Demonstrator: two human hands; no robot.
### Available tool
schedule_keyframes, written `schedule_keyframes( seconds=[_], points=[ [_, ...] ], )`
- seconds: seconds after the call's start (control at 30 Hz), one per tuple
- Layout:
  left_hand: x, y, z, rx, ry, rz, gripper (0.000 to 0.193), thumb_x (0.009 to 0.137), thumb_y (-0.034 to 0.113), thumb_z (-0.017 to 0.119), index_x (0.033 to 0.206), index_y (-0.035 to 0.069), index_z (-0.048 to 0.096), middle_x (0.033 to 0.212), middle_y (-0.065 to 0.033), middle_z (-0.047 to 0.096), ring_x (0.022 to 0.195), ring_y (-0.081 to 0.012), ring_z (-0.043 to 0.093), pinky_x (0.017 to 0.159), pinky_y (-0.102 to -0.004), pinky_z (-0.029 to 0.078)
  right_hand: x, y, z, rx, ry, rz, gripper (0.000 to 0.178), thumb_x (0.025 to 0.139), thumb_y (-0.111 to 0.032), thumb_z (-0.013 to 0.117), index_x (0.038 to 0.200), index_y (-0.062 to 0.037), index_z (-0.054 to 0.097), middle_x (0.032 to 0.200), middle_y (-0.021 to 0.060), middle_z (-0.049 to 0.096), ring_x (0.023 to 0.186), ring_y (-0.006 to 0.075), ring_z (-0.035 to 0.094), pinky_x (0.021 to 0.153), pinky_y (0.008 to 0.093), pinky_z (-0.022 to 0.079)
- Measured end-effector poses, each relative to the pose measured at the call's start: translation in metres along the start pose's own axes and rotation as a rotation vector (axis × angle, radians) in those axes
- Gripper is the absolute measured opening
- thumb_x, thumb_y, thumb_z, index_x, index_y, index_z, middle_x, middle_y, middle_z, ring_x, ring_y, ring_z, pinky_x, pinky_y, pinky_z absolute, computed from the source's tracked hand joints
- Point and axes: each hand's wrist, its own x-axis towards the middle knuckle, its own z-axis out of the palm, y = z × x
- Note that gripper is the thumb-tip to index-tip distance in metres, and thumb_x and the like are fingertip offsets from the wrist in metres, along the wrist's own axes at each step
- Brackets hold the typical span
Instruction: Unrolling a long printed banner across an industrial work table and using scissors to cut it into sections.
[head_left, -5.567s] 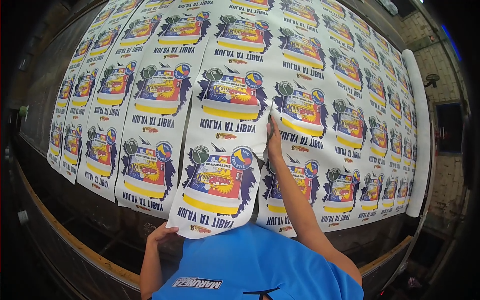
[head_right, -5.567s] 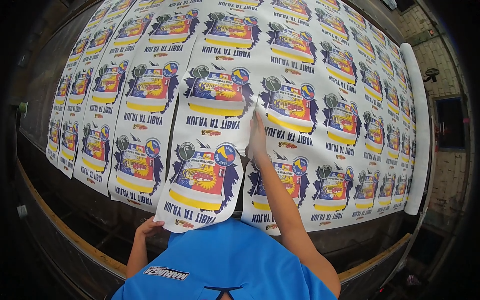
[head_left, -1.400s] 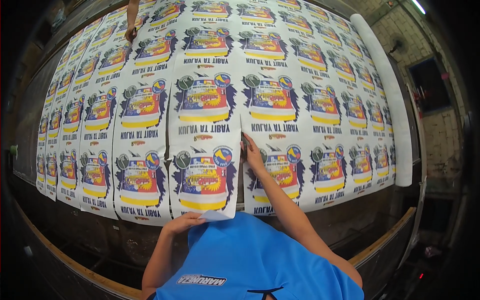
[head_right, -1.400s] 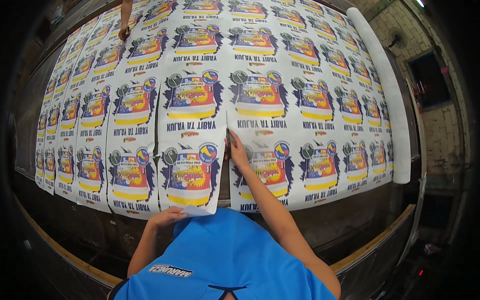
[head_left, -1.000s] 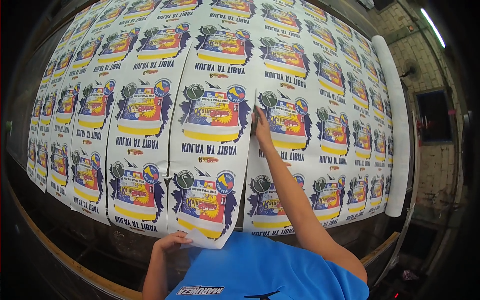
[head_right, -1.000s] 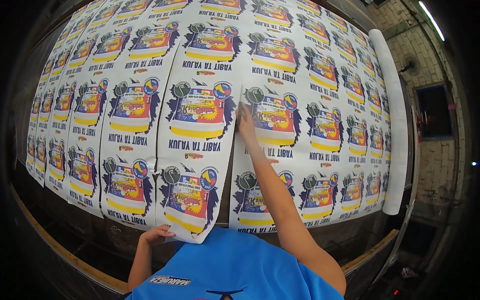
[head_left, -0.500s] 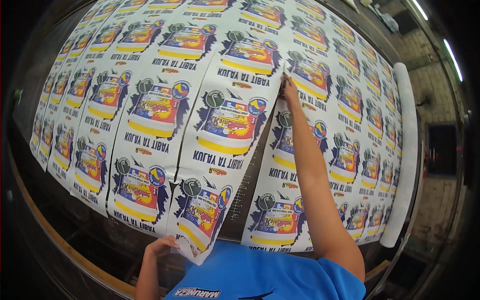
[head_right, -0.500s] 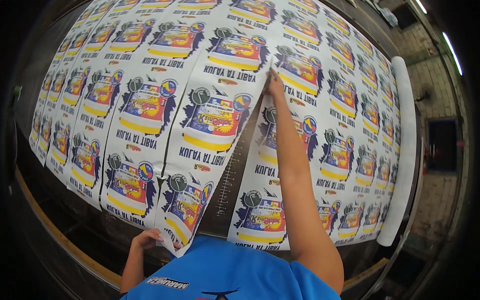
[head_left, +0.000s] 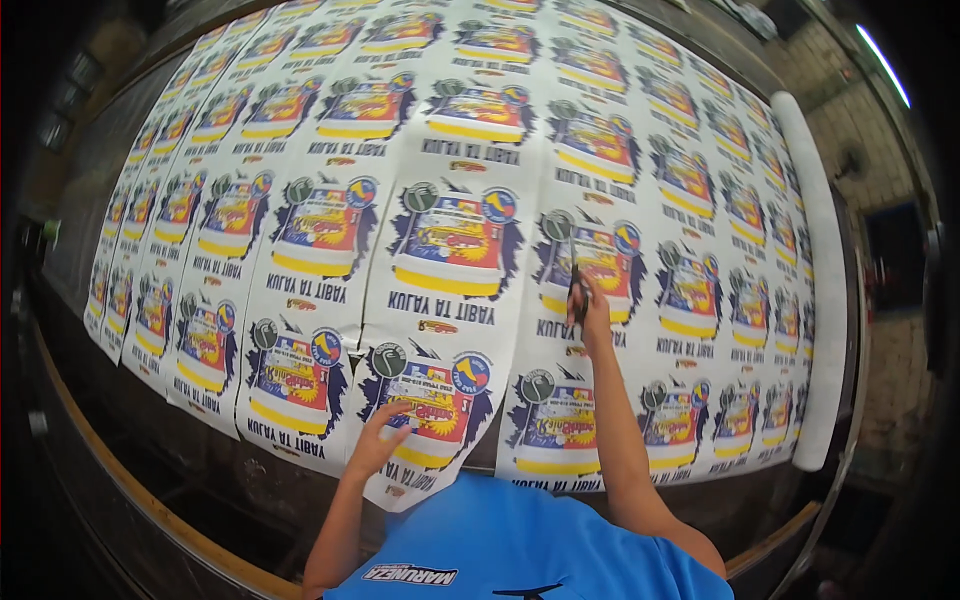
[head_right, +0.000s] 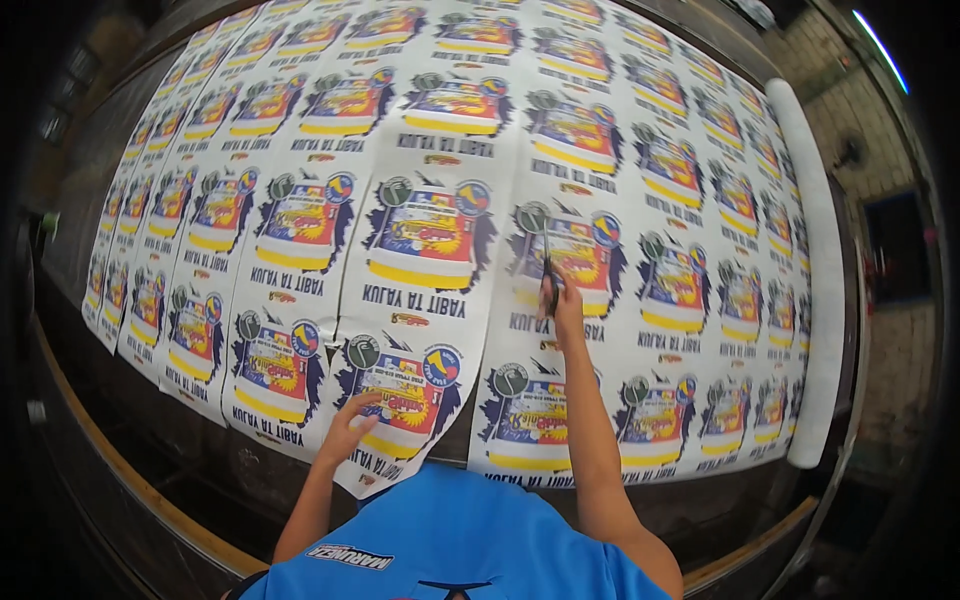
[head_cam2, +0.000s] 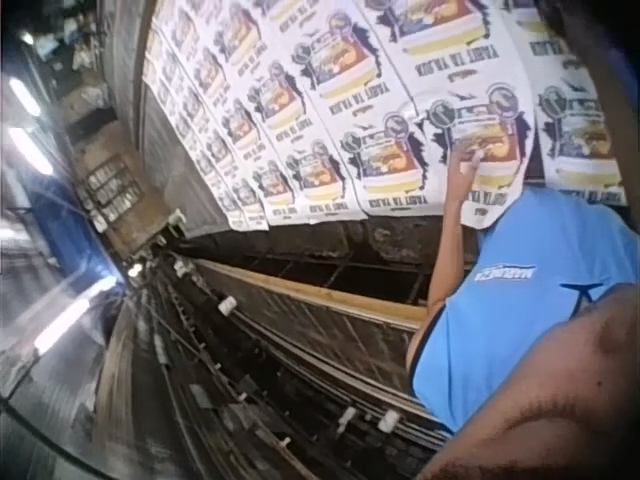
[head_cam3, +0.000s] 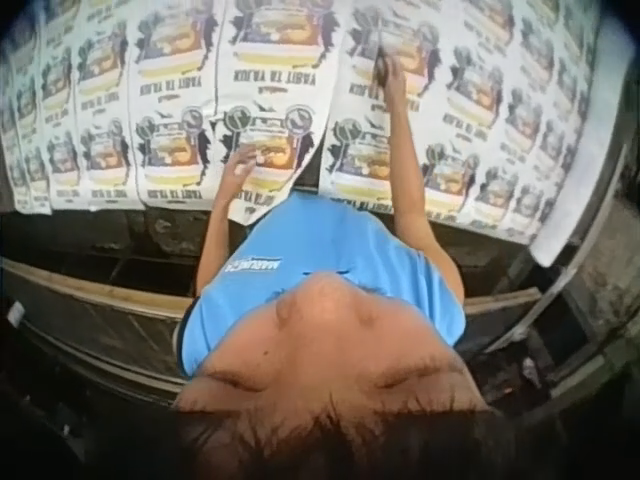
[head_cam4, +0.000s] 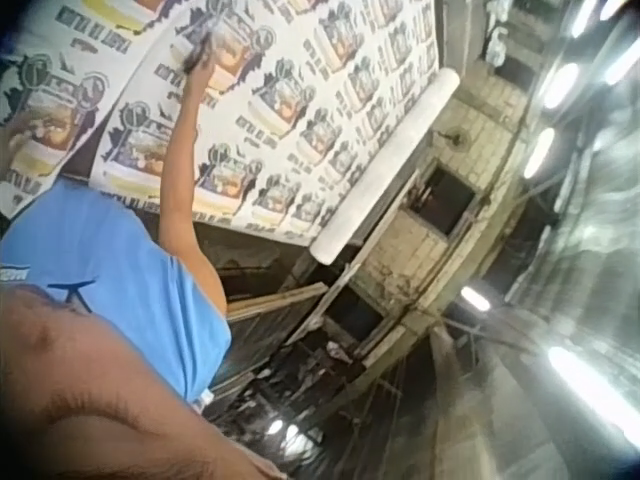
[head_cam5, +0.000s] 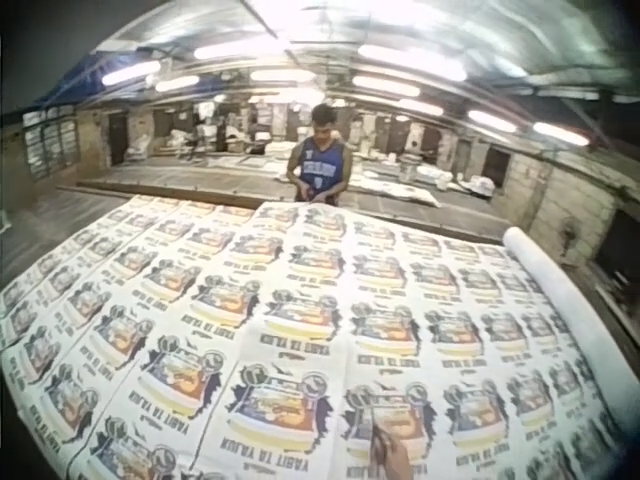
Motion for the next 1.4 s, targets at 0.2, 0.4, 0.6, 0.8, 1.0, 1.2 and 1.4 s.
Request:
schedule_keyframes(
  seconds=[0.2,0.4,0.6,0.8,1.0,1.2,1.4],
  points=[
    [-0.002,-0.002,0.065,0.929,-0.152,0.295,0.083,0.082,0.049,0.074,0.147,0.011,0.040,0.158,-0.0162,0.028,0.148,-0.0361,0.021,0.118,-0.0580,0.014,-0.201,0.033,-0.139,0.216,0.143,-0.002,0.046,0.104,-0.025,0.051,0.147,-0.0111,0.043,0.076,0.0053,0.061,0.056,0.0112,0.057,0.051,0.0254,0.050],
    [-0.025,-0.050,0.117,1.199,-0.216,0.222,0.121,0.073,0.074,0.067,0.158,0.008,0.012,0.166,-0.0158,0.002,0.152,-0.0393,-0.006,0.113,-0.0695,-0.003,-0.350,0.058,-0.228,0.459,0.295,0.028,0.055,0.103,-0.042,0.047,0.145,-0.0070,0.040,0.073,0.0070,0.059,0.055,0.0159,0.058,0.060,0.0325,0.054],
    [-0.051,-0.090,0.143,1.356,-0.008,0.381,0.121,0.070,0.072,0.070,0.157,0.007,0.016,0.165,-0.0187,0.005,0.152,-0.0397,-0.005,0.112,-0.0700,-0.006,-0.472,0.112,-0.255,0.260,0.182,0.033,0.062,0.099,-0.048,0.050,0.139,-0.0012,0.044,0.075,0.0103,0.060,0.062,0.0194,0.061,0.072,0.0363,0.055],
    [-0.082,-0.120,0.152,1.411,0.118,0.442,0.121,0.068,0.070,0.073,0.157,0.010,0.018,0.165,-0.0156,0.006,0.152,-0.0390,-0.003,0.111,-0.0730,0.001,-0.539,0.159,-0.249,0.258,-0.027,0.043,0.058,0.099,-0.045,0.055,0.139,-0.0040,0.044,0.079,0.0095,0.060,0.072,0.0183,0.061,0.072,0.0316,0.050],
    [-0.107,-0.125,0.190,1.211,0.169,0.469,0.097,0.077,0.034,0.072,0.156,0.010,0.020,0.165,-0.0141,0.009,0.152,-0.0393,0.000,0.112,-0.0722,0.002,-0.552,0.195,-0.259,0.165,-0.145,0.160,0.052,0.098,-0.036,0.061,0.138,-0.0062,0.047,0.078,0.0039,0.056,0.071,0.0126,0.056,0.068,0.0276,0.047],
    [-0.135,-0.112,0.296,1.135,-0.017,0.747,0.091,0.077,0.028,0.072,0.154,0.009,0.027,0.162,-0.0176,0.020,0.152,-0.0396,0.006,0.116,-0.0636,-0.002,-0.537,0.166,-0.258,0.171,-0.251,-0.059,0.049,0.098,-0.027,0.063,0.139,-0.0068,0.046,0.078,0.0012,0.053,0.070,0.0095,0.052,0.064,0.0256,0.046],
    [-0.131,-0.107,0.390,1.333,-0.165,0.809,0.102,0.074,0.039,0.078,0.155,0.009,0.024,0.163,-0.0157,0.018,0.151,-0.0409,0.007,0.112,-0.0719,0.002,-0.527,0.124,-0.237,0.086,-0.202,-0.041,0.052,0.098,-0.028,0.063,0.141,-0.0058,0.043,0.076,0.0013,0.055,0.064,0.0098,0.053,0.059,0.0261,0.046]
  ],
)
